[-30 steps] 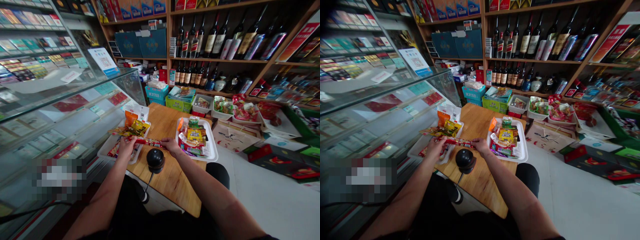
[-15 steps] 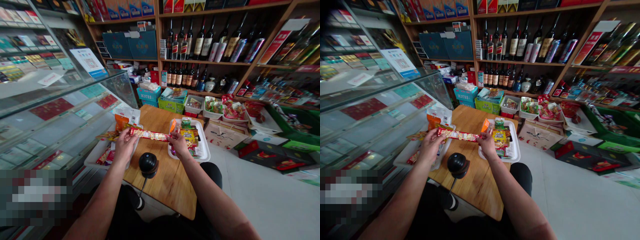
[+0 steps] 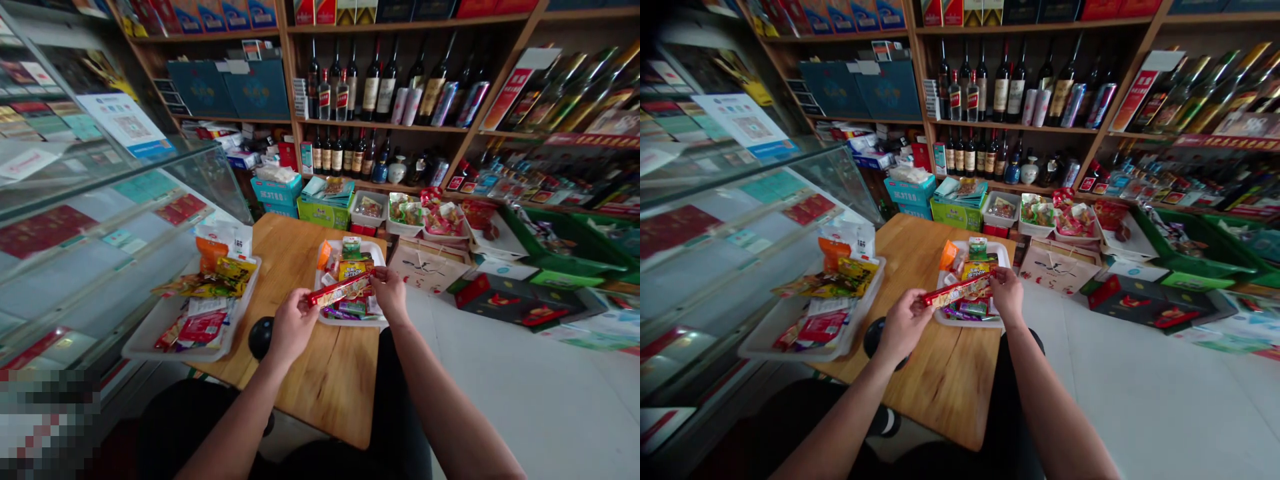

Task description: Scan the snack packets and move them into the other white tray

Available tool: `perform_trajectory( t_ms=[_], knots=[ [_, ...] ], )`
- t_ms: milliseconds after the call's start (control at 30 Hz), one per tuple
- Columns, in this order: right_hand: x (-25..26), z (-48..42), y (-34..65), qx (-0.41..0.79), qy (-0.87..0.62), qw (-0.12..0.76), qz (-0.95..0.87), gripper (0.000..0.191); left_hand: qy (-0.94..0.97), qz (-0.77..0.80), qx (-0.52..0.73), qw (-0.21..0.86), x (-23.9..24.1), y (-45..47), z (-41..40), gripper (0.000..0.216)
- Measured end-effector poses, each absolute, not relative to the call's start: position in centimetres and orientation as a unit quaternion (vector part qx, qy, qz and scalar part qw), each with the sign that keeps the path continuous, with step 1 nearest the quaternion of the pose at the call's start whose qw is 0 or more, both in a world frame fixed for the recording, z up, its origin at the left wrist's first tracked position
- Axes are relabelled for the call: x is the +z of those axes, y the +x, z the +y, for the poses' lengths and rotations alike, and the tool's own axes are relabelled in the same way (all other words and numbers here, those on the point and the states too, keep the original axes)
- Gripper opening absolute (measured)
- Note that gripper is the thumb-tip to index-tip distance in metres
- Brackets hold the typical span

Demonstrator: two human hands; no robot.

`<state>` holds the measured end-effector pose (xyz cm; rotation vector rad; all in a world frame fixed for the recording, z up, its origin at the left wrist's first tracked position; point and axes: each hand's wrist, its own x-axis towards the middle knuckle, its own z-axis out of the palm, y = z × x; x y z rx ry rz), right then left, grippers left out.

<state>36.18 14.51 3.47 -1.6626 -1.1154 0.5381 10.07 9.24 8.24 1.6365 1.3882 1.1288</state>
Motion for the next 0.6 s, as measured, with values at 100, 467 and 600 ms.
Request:
perform_trajectory(
  t_ms=[100,467,600],
  knots=[
    [4.3,15.7,36.7,0.2,-0.702,0.492,-0.474,0.032,0.654,0.554,0.42,0.297,6.8,11.2,8.6,0.03],
    [8.4,21.3,33.7,0.21,-0.629,0.472,-0.581,0.041,0.661,0.576,0.407,0.258,5.0,13.4,8.7,0.047],
    [9.0,21.3,31.9,0.202,-0.645,0.454,-0.581,0.042,0.698,0.553,0.398,0.22,5.6,13.4,8.7,0.05]
  ],
)
